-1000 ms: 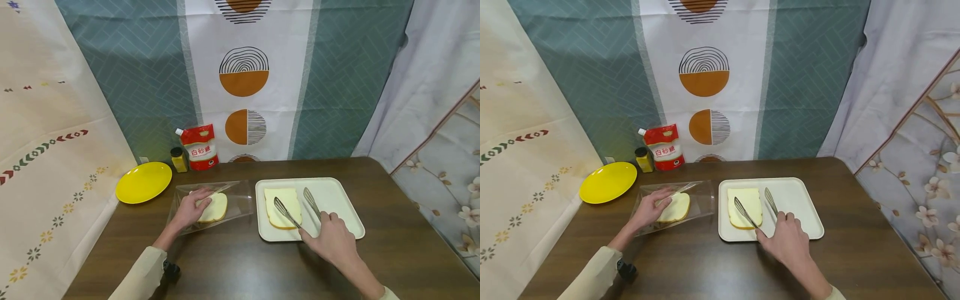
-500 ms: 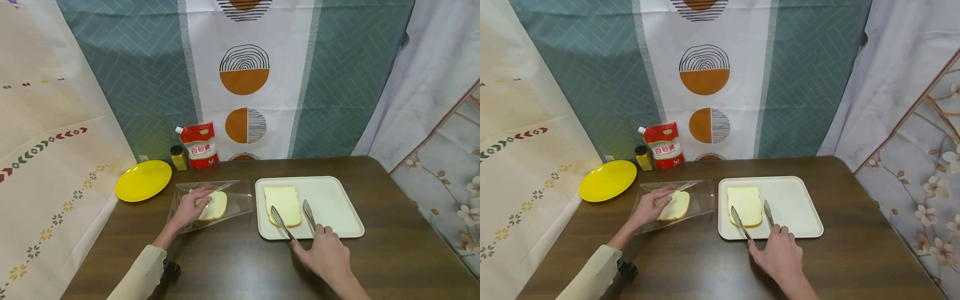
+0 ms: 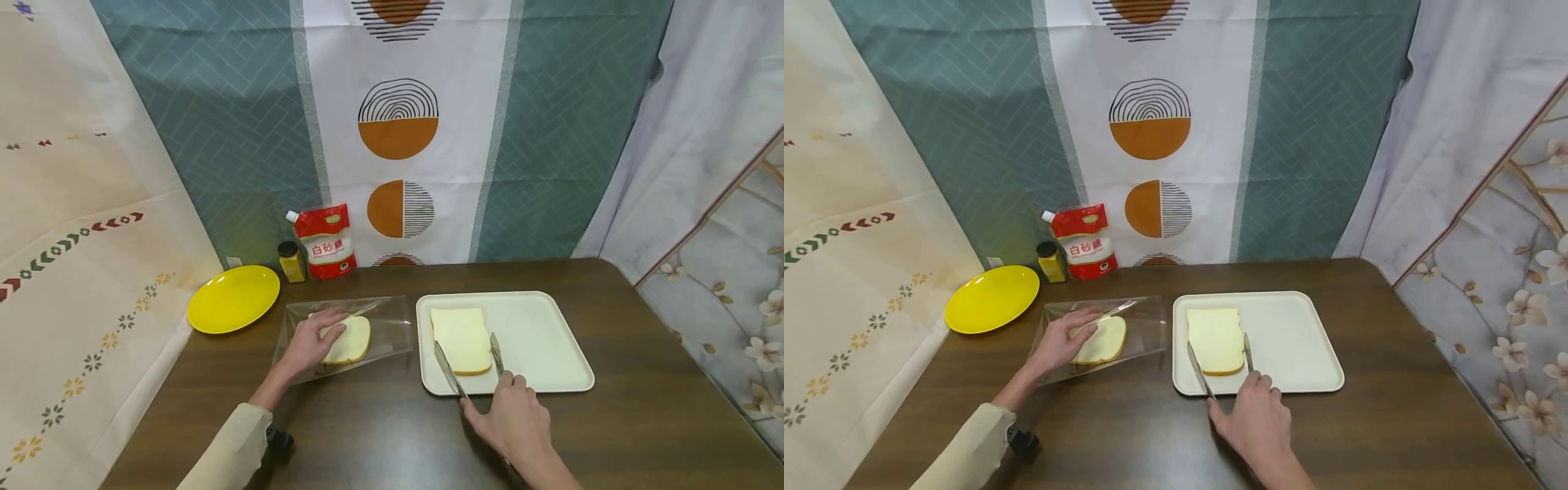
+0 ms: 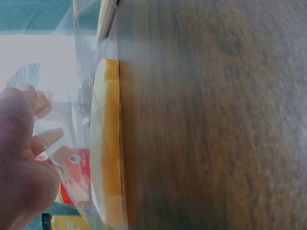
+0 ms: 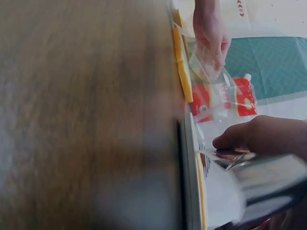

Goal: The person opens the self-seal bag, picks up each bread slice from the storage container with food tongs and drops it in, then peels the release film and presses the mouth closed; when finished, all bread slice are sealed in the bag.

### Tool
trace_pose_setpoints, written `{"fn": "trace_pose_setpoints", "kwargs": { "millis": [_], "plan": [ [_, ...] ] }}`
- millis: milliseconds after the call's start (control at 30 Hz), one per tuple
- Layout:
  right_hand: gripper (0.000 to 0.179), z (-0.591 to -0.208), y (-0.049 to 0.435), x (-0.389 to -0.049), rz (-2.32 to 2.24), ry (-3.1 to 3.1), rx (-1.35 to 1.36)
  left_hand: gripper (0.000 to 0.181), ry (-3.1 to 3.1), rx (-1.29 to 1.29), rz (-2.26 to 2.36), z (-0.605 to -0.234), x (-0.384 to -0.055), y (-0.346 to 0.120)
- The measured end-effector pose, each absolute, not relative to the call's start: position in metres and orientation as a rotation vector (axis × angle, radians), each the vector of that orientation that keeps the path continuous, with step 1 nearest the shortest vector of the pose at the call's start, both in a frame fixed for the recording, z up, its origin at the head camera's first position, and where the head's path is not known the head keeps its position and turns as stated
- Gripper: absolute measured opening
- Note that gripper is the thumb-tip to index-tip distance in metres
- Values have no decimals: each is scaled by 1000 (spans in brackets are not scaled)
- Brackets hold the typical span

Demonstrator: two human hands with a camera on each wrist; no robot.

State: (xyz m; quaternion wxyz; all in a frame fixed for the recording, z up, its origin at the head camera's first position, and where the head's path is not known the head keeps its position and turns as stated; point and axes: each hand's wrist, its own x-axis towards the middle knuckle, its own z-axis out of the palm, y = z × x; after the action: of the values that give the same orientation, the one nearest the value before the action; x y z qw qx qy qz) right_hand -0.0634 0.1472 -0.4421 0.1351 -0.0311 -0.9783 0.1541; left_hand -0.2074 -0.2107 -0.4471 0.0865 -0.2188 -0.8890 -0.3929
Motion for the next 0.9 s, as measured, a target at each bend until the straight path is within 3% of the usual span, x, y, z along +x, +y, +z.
{"fn": "trace_pose_setpoints", "kwargs": {
  "millis": [367,900],
  "plan": [
    [71,-449,137,-73,470,-2788,-85,30,-2628,-637,-1135,-450,-209,-210],
    [58,-453,141,-75,456,-2764,-8,29,-2598,-652,-1129,-450,-208,-210]
  ]
}}
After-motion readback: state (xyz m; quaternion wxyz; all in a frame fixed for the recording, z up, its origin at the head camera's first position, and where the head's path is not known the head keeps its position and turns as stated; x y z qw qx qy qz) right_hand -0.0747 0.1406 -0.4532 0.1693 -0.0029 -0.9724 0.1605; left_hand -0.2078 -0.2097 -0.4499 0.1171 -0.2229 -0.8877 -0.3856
